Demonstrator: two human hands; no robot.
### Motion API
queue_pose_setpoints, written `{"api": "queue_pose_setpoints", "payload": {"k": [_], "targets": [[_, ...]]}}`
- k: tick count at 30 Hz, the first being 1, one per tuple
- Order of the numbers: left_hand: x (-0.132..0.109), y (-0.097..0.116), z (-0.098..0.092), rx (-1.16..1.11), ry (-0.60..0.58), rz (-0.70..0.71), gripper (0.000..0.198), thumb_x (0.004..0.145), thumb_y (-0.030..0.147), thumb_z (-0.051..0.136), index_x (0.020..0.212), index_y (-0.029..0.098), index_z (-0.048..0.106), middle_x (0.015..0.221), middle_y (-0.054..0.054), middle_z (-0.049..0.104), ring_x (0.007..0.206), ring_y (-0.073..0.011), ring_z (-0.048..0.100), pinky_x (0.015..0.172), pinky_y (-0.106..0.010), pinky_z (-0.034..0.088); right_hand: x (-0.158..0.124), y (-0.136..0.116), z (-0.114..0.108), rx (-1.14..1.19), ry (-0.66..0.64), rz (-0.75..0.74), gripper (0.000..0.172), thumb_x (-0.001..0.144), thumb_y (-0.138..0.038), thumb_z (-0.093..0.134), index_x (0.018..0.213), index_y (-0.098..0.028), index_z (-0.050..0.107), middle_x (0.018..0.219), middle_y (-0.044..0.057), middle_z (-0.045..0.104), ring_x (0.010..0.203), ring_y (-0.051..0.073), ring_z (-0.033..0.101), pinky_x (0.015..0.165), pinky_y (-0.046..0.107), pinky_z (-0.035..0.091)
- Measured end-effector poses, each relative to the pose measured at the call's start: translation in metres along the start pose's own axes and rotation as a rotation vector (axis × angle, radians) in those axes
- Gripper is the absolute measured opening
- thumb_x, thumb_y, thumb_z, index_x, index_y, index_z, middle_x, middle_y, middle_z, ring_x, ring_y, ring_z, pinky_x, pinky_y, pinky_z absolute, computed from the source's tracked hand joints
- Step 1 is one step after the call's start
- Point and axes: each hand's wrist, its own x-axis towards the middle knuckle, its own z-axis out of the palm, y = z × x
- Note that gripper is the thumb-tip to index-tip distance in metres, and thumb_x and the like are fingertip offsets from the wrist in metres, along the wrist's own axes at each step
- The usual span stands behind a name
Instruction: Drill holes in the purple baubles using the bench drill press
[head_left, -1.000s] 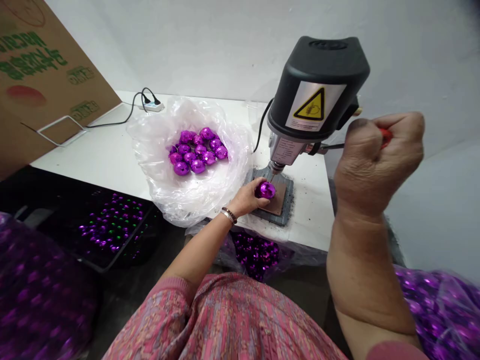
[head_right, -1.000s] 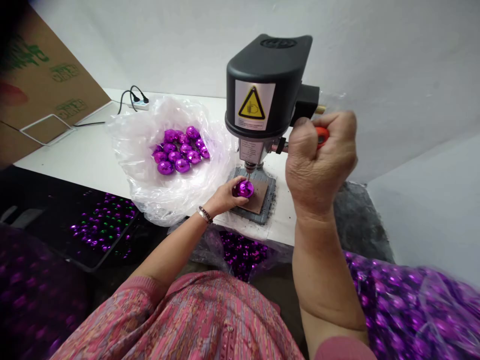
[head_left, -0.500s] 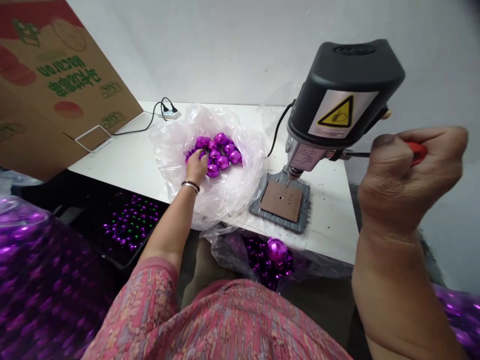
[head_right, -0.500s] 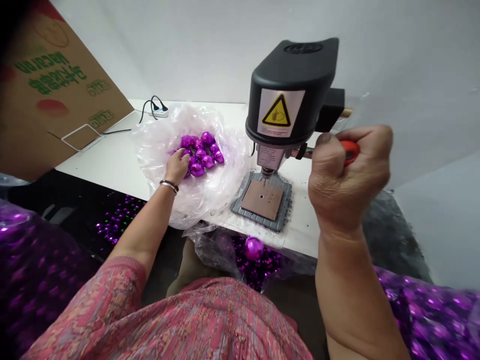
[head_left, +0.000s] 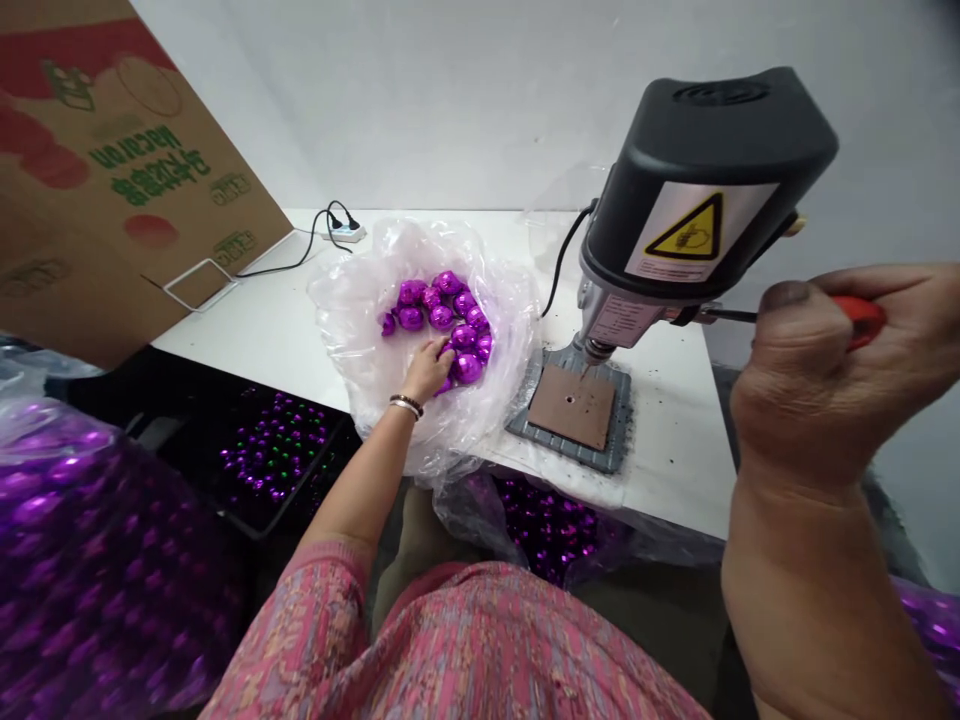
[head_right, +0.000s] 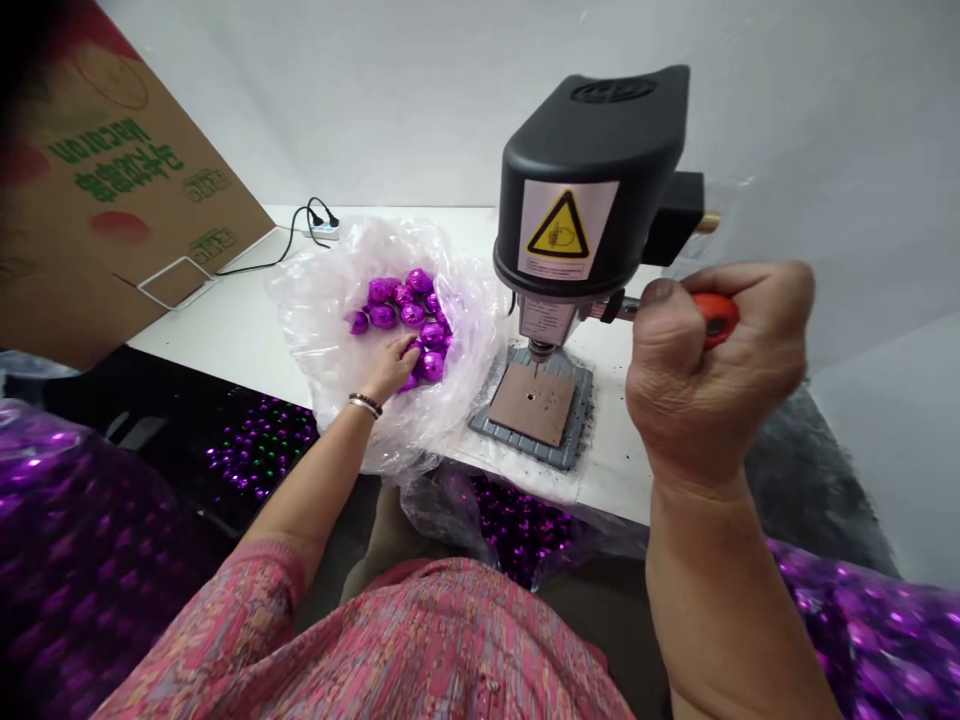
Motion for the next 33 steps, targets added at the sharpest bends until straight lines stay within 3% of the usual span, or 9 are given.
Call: {"api": "queue_pose_setpoints", "payload": {"k": [4, 8, 11, 14, 18, 20, 23, 26, 33], "targets": [[-0.016, 0.014, 0.007, -0.023, -0.055, -0.074, 0.057, 0.078, 0.02, 0.063, 0.134, 0.014, 0.058, 0.113, -0.01, 0.07, 0.103, -0.024, 0.063, 0.097, -0.035, 0.048, -0.003, 0.004, 0.0, -0.008, -0.005, -0.037, 0.022, 0.079, -0.036, 0.05, 0.072, -0.017, 0.041, 0.07, -0.001, 0.045, 0.065, 0.007, 0.046, 0.063, 0.026, 0.039], [-0.017, 0.024, -0.001, -0.03, -0.138, -0.154, 0.061, 0.07, 0.018, 0.07, 0.131, 0.016, 0.06, 0.103, -0.007, 0.071, 0.091, -0.0231, 0.064, 0.087, -0.035, 0.05, -0.005, 0.003, 0.0, 0.0, 0.003, -0.008, 0.021, 0.077, -0.036, 0.051, 0.072, -0.017, 0.043, 0.069, -0.001, 0.047, 0.063, 0.006, 0.045, 0.061, 0.025, 0.037], [-0.021, 0.033, -0.013, -0.173, -0.002, -0.134, 0.056, 0.073, 0.023, 0.07, 0.128, 0.016, 0.059, 0.1, -0.007, 0.07, 0.089, -0.0215, 0.063, 0.089, -0.036, 0.049, -0.005, 0.003, -0.001, 0.004, -0.009, 0.004, 0.022, 0.076, -0.037, 0.053, 0.072, -0.016, 0.047, 0.07, 0.0, 0.049, 0.063, 0.006, 0.046, 0.06, 0.024, 0.037], [-0.032, 0.045, -0.028, -0.613, 0.1, -0.043, 0.059, 0.075, 0.029, 0.07, 0.131, 0.022, 0.054, 0.104, -0.004, 0.068, 0.091, -0.0181, 0.063, 0.092, -0.034, 0.049, -0.005, 0.003, -0.002, -0.004, -0.04, -0.007, 0.023, 0.078, -0.038, 0.053, 0.074, -0.015, 0.049, 0.072, 0.0, 0.051, 0.062, 0.005, 0.046, 0.059, 0.023, 0.037], [-0.058, 0.065, -0.04, -1.275, -0.095, -0.137, 0.042, 0.079, 0.038, 0.064, 0.119, 0.023, 0.059, 0.091, -0.003, 0.068, 0.084, -0.0174, 0.065, 0.088, -0.036, 0.052, -0.006, 0.005, -0.003, -0.003, -0.05, -0.016, 0.024, 0.079, -0.039, 0.053, 0.076, -0.015, 0.051, 0.074, 0.0, 0.053, 0.064, 0.005, 0.048, 0.061, 0.023, 0.039], [-0.071, 0.073, -0.038, -1.467, -0.229, -0.238, 0.033, 0.081, 0.04, 0.058, 0.106, 0.018, 0.063, 0.085, -0.005, 0.068, 0.079, -0.0176, 0.065, 0.082, -0.035, 0.053, -0.007, 0.005, -0.002, -0.007, -0.042, -0.022, 0.024, 0.08, -0.038, 0.054, 0.077, -0.014, 0.052, 0.075, 0.0, 0.054, 0.065, 0.005, 0.048, 0.062, 0.023, 0.039], [-0.085, 0.083, -0.028, -1.625, -0.355, -0.311, 0.034, 0.083, 0.04, 0.053, 0.101, 0.014, 0.065, 0.098, -0.011, 0.07, 0.074, -0.0152, 0.062, 0.069, -0.029, 0.05, -0.007, 0.004, -0.002, 0.001, -0.036, -0.023, 0.023, 0.08, -0.037, 0.054, 0.078, -0.014, 0.053, 0.073, 0.0, 0.054, 0.063, 0.004, 0.047, 0.061, 0.021, 0.038], [-0.09, 0.088, -0.017, -1.712, -0.383, -0.355, 0.038, 0.086, 0.04, 0.049, 0.107, 0.013, 0.065, 0.112, -0.015, 0.068, 0.07, -0.0122, 0.057, 0.06, -0.025, 0.044, -0.008, 0.002, -0.002, 0.026, -0.038, -0.016, 0.022, 0.08, -0.036, 0.054, 0.079, -0.014, 0.053, 0.072, -0.001, 0.054, 0.062, 0.004, 0.047, 0.061, 0.021, 0.039], [-0.092, 0.09, -0.016, -1.83, -0.341, -0.426, 0.04, 0.092, 0.044, 0.041, 0.097, 0.012, 0.064, 0.09, -0.011, 0.067, 0.056, -0.0075, 0.048, 0.05, -0.02, 0.039, -0.008, 0.003, -0.004, 0.027, -0.073, -0.004, 0.024, 0.081, -0.038, 0.054, 0.082, -0.015, 0.054, 0.074, -0.002, 0.056, 0.063, 0.004, 0.048, 0.062, 0.021, 0.04]]}}
